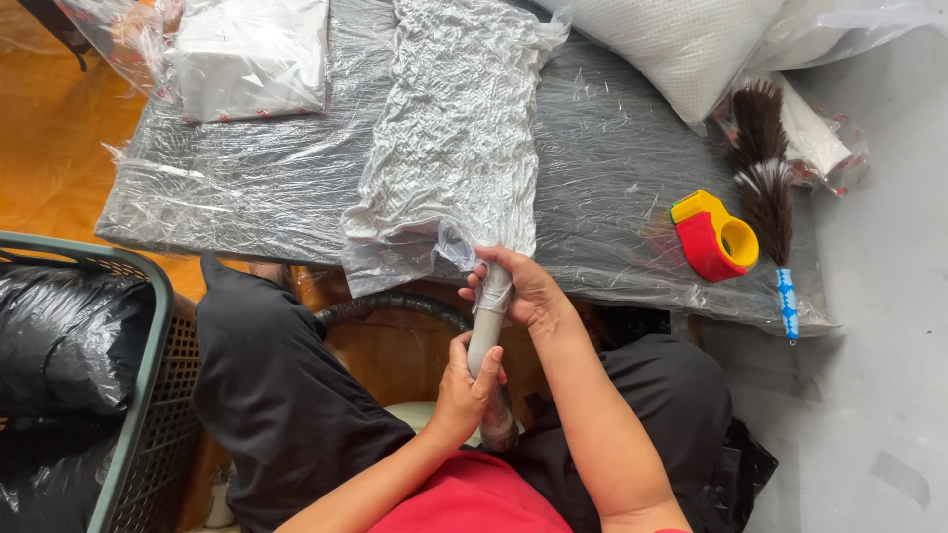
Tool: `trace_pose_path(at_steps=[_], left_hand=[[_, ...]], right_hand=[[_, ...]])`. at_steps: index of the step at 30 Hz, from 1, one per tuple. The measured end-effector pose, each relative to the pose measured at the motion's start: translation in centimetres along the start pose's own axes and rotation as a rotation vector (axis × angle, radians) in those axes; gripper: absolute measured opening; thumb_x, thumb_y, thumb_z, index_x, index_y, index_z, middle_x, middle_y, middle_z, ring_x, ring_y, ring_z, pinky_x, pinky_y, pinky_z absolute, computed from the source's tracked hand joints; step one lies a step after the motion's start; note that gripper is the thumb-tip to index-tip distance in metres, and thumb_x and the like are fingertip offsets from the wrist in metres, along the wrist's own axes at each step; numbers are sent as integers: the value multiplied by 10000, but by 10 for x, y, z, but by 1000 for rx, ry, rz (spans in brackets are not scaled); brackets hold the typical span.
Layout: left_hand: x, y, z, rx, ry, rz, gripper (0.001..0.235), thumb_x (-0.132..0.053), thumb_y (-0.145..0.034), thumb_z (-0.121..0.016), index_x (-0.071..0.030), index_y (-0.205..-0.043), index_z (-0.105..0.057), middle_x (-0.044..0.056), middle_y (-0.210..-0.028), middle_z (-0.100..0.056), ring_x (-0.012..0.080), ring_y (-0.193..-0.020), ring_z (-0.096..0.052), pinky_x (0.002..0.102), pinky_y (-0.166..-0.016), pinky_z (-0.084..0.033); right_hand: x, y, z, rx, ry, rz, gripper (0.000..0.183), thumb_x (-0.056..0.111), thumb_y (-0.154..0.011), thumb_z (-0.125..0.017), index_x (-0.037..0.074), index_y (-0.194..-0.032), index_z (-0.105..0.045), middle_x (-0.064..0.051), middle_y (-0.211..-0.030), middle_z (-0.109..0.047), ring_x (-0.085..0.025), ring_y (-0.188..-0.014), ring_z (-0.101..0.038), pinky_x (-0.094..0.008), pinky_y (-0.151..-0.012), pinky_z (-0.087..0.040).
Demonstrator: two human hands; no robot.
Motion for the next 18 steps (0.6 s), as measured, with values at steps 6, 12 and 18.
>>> trace_pose_path(at_steps=[6,12,18], left_hand=[[6,8,4,32,-83,31,571,-551,-918,-527,-120,-1286,-458,-46,-734,-733,142,-722,-685,323,-743,-517],[13,32,6,145,-67,-27,626,-546,-927,-533,-128,-1376,-412,1,-841,-740,158,-788,-701,323,-799,-535],[37,38,52,-19,25,-44,419,-489,-995,-430,-116,-991,-620,28,-900,-741,151,-766,-702,294,-781,-568]], right_hand=[[-2,2,-3,7,-7,-70,142,126,-857,-704,64,-810,-584,-63,-644,-600,-217,-638,-664,-501,-759,-633],[7,1,-4,96,-47,-38,302,174,-991,-501,189,-709,-393,105,-467,-265,-36,-392,-313,-390,-663,-631],[-7,-1,16,-105,222,141,337,264,-1017,-556,211,-794,-309,86,-550,-186,-30,-431,-168,-216,-419,-104]])
Point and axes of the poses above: each hand's wrist, its own y-axis away from the middle knuckle, its own z-axis out of the back of the hand, x = y × z, the point moved 4 cm from there along -y, towards the middle knuckle
